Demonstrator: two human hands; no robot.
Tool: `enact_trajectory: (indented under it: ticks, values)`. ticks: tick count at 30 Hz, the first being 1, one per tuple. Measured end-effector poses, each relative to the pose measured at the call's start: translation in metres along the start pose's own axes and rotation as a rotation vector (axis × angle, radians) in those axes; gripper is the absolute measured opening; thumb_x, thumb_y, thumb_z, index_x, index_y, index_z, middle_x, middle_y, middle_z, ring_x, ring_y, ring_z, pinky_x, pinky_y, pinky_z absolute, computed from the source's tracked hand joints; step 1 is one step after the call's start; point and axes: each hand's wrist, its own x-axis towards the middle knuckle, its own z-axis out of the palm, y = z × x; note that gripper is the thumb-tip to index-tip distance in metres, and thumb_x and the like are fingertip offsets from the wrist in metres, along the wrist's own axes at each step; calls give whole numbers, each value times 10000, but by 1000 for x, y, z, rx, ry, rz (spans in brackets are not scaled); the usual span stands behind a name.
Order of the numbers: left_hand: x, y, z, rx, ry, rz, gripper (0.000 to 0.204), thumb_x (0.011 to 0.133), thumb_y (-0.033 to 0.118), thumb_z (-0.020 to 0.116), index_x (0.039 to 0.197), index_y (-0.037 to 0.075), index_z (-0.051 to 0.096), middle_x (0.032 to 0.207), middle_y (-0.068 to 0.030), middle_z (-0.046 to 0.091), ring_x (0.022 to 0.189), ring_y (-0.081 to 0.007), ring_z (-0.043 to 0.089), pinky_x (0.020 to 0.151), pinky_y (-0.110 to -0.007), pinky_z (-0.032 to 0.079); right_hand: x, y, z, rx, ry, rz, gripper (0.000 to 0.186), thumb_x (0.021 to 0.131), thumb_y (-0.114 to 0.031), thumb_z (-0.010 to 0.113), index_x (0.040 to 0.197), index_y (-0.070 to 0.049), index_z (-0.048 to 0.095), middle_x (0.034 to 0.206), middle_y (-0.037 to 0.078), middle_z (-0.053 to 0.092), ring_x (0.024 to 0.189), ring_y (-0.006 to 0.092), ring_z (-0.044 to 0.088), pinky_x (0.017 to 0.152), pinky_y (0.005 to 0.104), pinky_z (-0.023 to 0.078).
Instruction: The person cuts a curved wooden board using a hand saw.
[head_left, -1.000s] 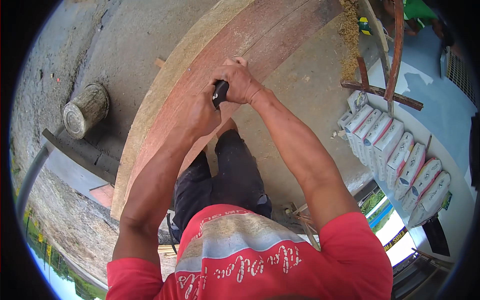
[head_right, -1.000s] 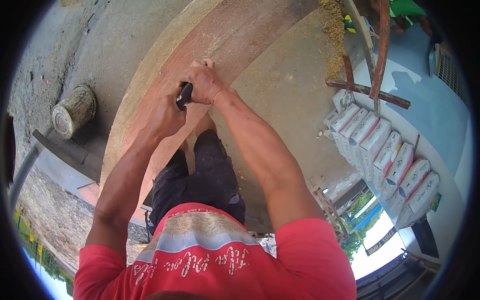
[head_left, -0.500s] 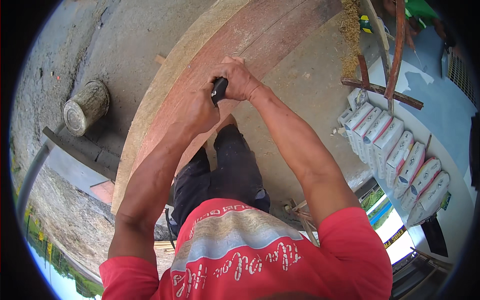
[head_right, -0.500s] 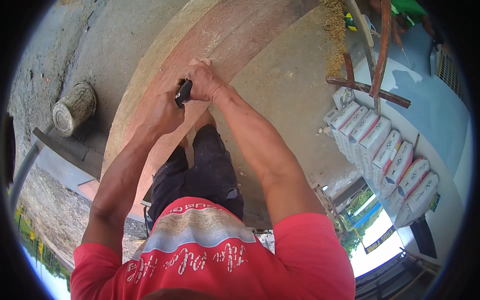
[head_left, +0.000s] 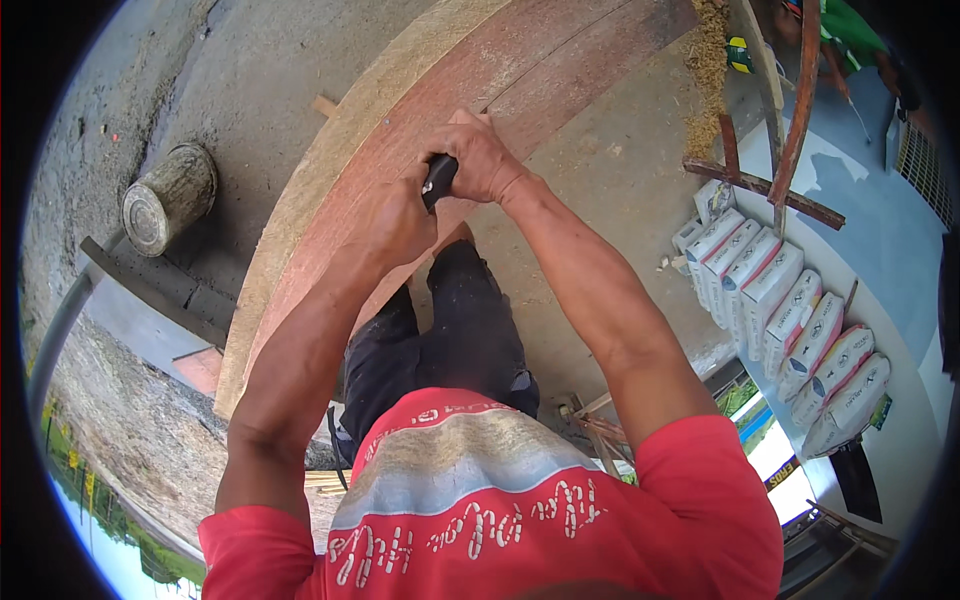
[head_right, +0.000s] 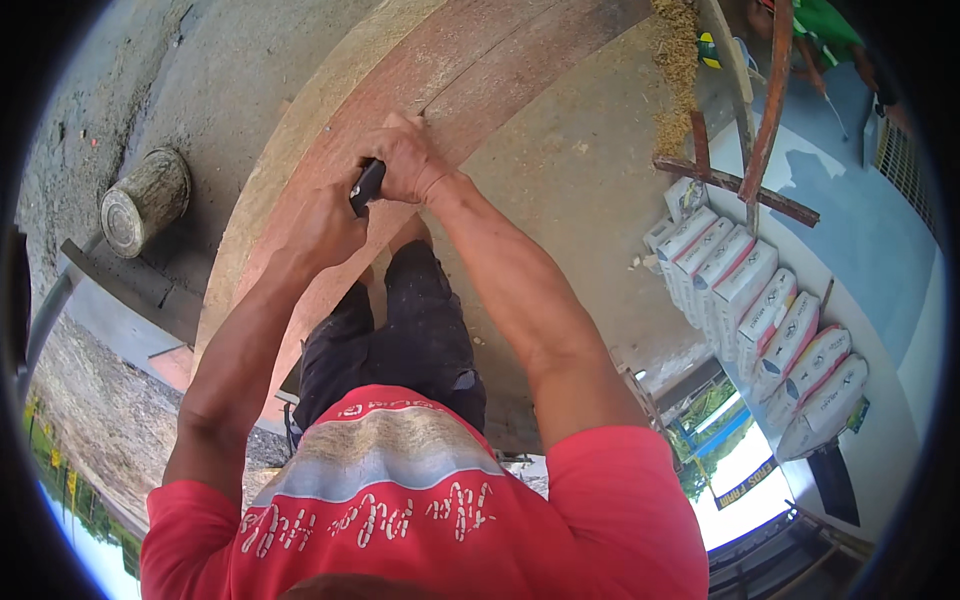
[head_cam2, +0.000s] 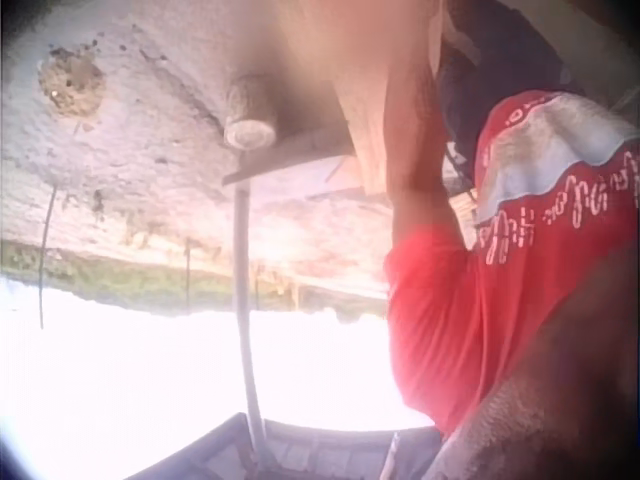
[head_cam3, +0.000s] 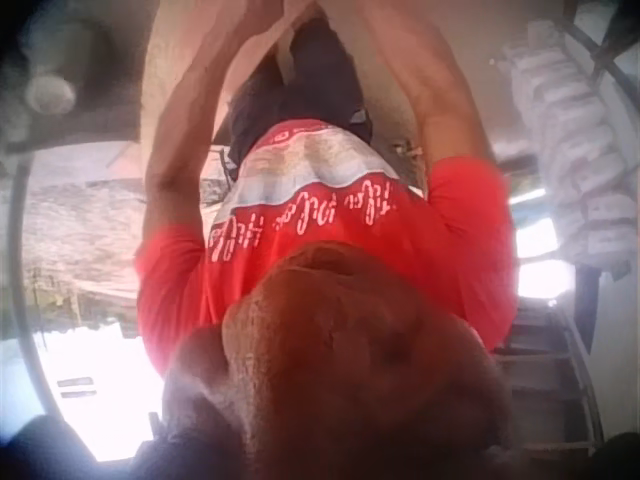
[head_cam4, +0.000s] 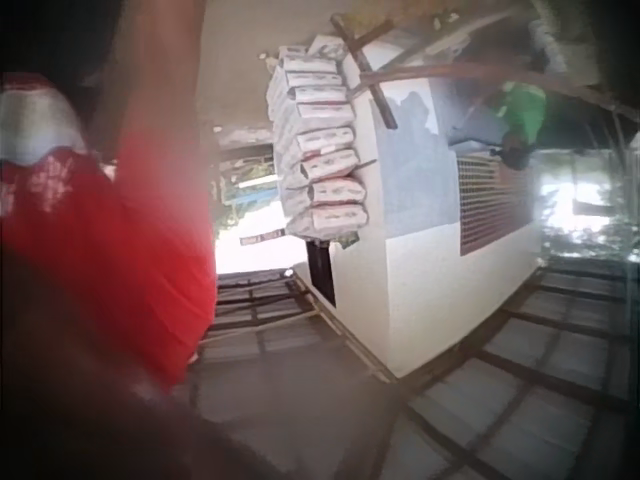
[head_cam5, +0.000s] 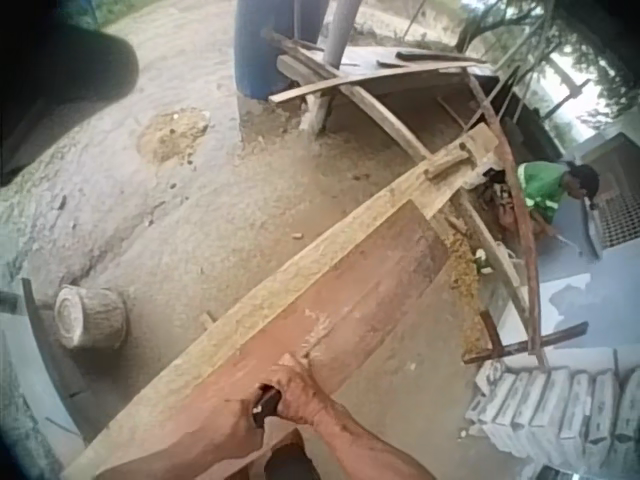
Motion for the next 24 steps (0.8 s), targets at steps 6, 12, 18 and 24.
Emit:
enact_trajectory:
  ticks: [6,12,18,24]
  values:
    - [-203,-21,-62,-152,-116,-121,645,764,6,656,1381,-90,494,824,-313,682,797,-481,697,710,-487,563,-69,-189,74,40,135,-194,71,713,-107,632,749,-168,627,797,-8,594,961,242,558,910,435,353]
    - [3,-5,-11,-16,72,59,423,781,7,600,1201,-42,606,843,-331,663,821,-498,670,705,-549,520,12,-15,0,-333,74,-32,159,680,-274,822,798,-248,720,816,-62,648,916,211,579,905,398,365]
    - [-119,-13,-33,-141,-81,-67,610,800,27,650,1389,-48,512,876,-337,676,859,-497,686,748,-517,544,-43,-97,47,-28,65,-149,126,686,-191,747,794,-196,683,844,-6,624,978,242,561,949,466,332]
    - [-155,-24,-48,-117,-35,-14,601,785,-4,642,1373,-53,522,902,-324,691,856,-478,698,741,-517,553,-47,-134,57,-16,138,-191,77,728,-181,718,763,-194,650,799,-38,621,947,206,568,970,461,337]
